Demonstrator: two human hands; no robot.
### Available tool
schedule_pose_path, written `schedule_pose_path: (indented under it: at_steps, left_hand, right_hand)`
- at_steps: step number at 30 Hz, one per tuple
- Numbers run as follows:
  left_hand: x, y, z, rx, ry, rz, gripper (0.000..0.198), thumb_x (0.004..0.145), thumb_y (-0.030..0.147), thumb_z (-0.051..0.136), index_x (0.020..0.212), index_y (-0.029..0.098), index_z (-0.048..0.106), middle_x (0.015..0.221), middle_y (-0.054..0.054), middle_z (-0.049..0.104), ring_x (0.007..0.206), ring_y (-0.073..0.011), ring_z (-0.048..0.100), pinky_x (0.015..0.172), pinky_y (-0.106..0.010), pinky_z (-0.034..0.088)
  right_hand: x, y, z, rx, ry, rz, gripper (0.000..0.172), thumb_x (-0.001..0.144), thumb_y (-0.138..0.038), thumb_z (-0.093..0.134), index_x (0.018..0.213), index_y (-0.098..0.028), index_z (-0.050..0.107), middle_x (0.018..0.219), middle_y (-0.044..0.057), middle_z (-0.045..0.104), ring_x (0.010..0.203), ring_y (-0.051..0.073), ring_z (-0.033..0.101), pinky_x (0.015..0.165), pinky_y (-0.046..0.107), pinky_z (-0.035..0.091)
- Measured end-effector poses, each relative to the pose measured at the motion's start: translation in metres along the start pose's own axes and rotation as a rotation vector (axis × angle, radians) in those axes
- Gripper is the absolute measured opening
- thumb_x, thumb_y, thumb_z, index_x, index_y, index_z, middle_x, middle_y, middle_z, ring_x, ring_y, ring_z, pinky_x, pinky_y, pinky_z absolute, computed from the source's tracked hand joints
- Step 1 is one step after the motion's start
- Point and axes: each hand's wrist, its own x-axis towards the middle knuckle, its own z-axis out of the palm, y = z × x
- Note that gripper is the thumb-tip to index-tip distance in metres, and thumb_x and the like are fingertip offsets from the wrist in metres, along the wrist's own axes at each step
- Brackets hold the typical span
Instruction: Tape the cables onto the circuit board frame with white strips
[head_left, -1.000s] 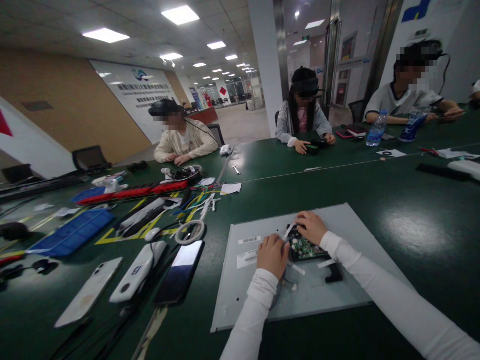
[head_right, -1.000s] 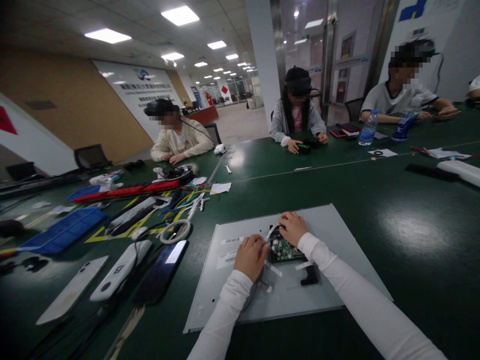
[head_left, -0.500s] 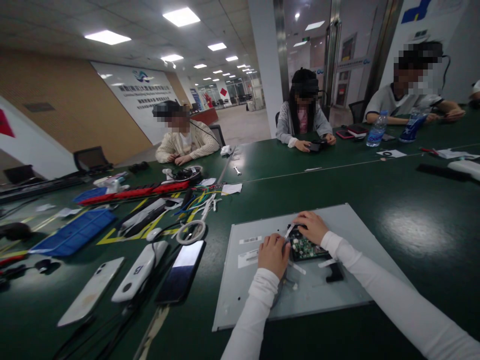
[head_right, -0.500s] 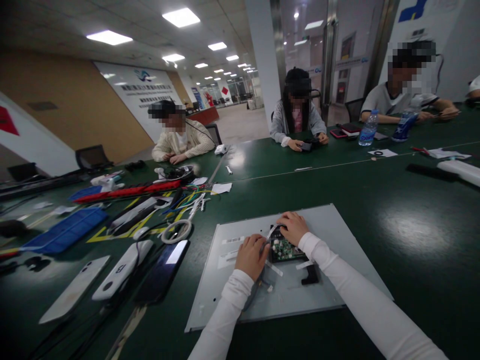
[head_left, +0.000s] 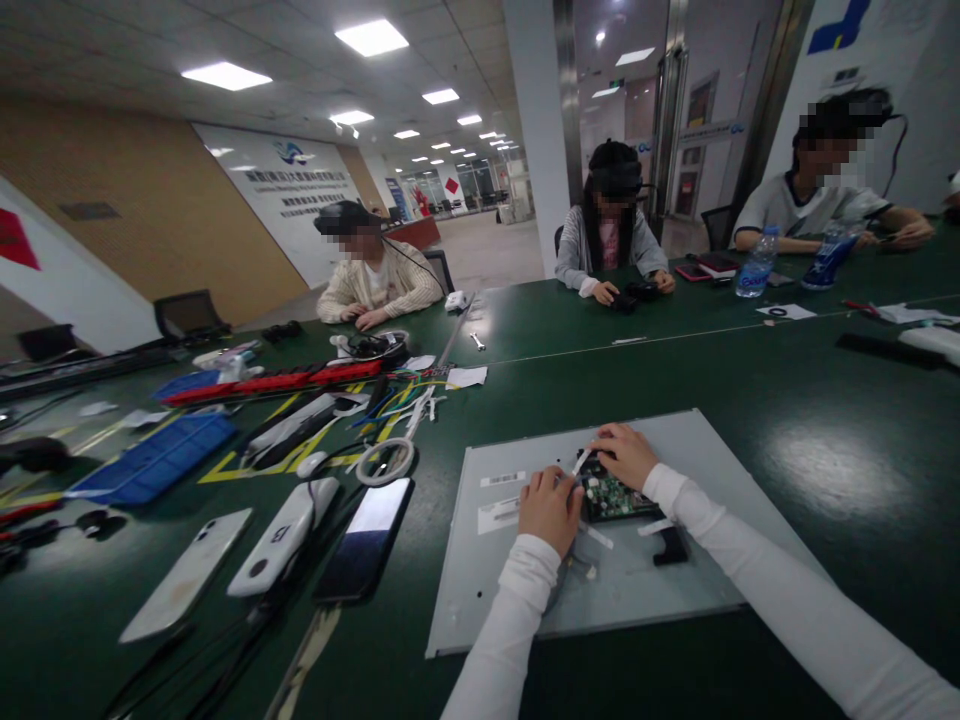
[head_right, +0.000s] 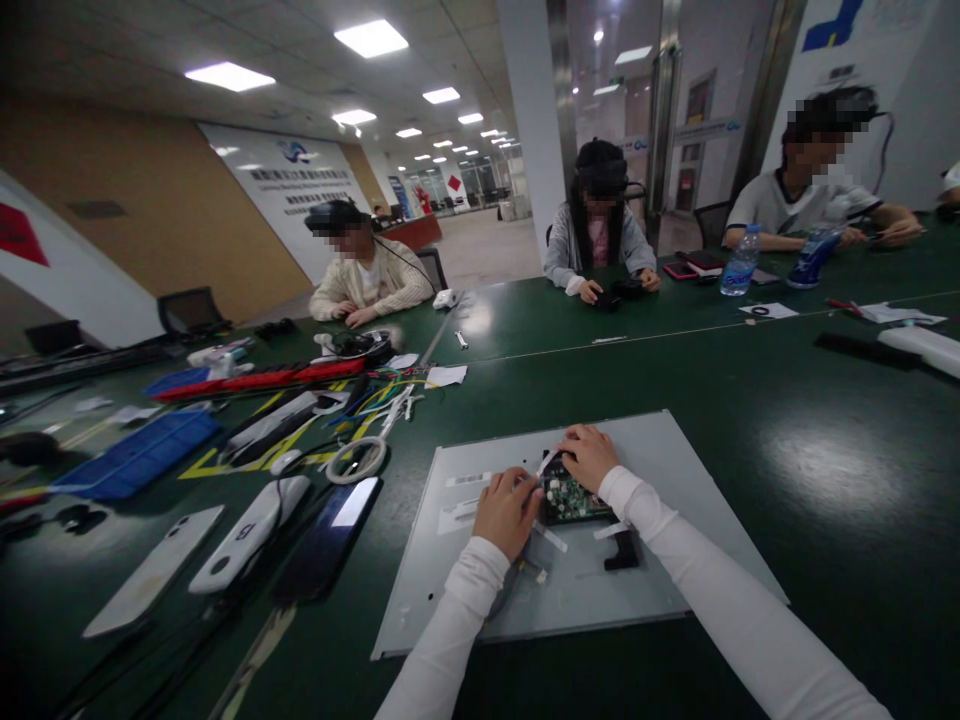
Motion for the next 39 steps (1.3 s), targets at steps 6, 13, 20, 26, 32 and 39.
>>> schedule_pose_path:
  at_steps: [6, 13, 20, 26, 32, 39]
  left_hand:
    - [-0.0003, -0.0004, 0.001, 0.002, 0.0, -0.006, 0.027, 0.083, 0.036, 0.033, 0.094, 0.025, 0.056, 0.104, -0.003, 0.047, 0.098, -0.0191, 0.039, 0.081, -0.033, 0.035]
    - [-0.0008, -0.0024, 0.0022, 0.009, -0.003, 0.008, 0.025, 0.081, 0.035, 0.038, 0.096, 0.025, 0.054, 0.105, -0.003, 0.046, 0.099, -0.0191, 0.039, 0.082, -0.033, 0.035]
    - [0.0004, -0.0036, 0.0035, 0.009, -0.025, 0.012, 0.024, 0.081, 0.034, 0.038, 0.096, 0.024, 0.053, 0.104, -0.003, 0.046, 0.098, -0.0189, 0.039, 0.081, -0.032, 0.035]
    - [0.0, -0.0038, 0.0042, 0.003, -0.025, 0.001, 0.022, 0.081, 0.032, 0.038, 0.093, 0.024, 0.055, 0.104, -0.003, 0.047, 0.099, -0.0189, 0.039, 0.082, -0.032, 0.035]
    - [0.0002, -0.0063, 0.0053, -0.016, -0.003, 0.006, 0.022, 0.081, 0.03, 0.038, 0.091, 0.022, 0.056, 0.103, -0.003, 0.048, 0.098, -0.019, 0.041, 0.081, -0.033, 0.036]
    - [0.0013, -0.0097, 0.0061, -0.046, 0.013, 0.03, 0.024, 0.082, 0.029, 0.038, 0.096, 0.021, 0.055, 0.102, -0.005, 0.05, 0.097, -0.0187, 0.042, 0.083, -0.034, 0.037]
  right_hand:
    - [0.0005, 0.0001, -0.0005, -0.002, -0.001, 0.003, 0.025, 0.075, -0.025, 0.046, 0.095, -0.025, 0.061, 0.105, 0.004, 0.05, 0.101, 0.018, 0.039, 0.084, 0.03, 0.03]
    - [0.0012, 0.0014, 0.001, 0.003, 0.033, 0.011, 0.033, 0.073, -0.026, 0.047, 0.105, -0.02, 0.053, 0.107, 0.004, 0.05, 0.101, 0.018, 0.04, 0.085, 0.029, 0.03]
    - [0.0013, 0.0026, 0.0014, -0.002, 0.03, 0.009, 0.033, 0.073, -0.026, 0.048, 0.105, -0.02, 0.053, 0.105, 0.004, 0.051, 0.1, 0.018, 0.04, 0.086, 0.029, 0.03]
    - [0.0005, 0.0023, 0.0008, 0.001, 0.03, -0.003, 0.027, 0.073, -0.026, 0.048, 0.097, -0.02, 0.058, 0.104, 0.004, 0.052, 0.1, 0.018, 0.041, 0.086, 0.029, 0.03]
    - [0.001, 0.0027, 0.0022, 0.026, 0.037, -0.011, 0.024, 0.073, -0.025, 0.049, 0.094, -0.023, 0.06, 0.103, 0.003, 0.052, 0.099, 0.018, 0.041, 0.085, 0.03, 0.03]
    - [0.0011, 0.0048, 0.0046, 0.058, 0.063, -0.009, 0.027, 0.072, -0.025, 0.05, 0.098, -0.022, 0.058, 0.103, 0.004, 0.052, 0.099, 0.019, 0.042, 0.084, 0.031, 0.032]
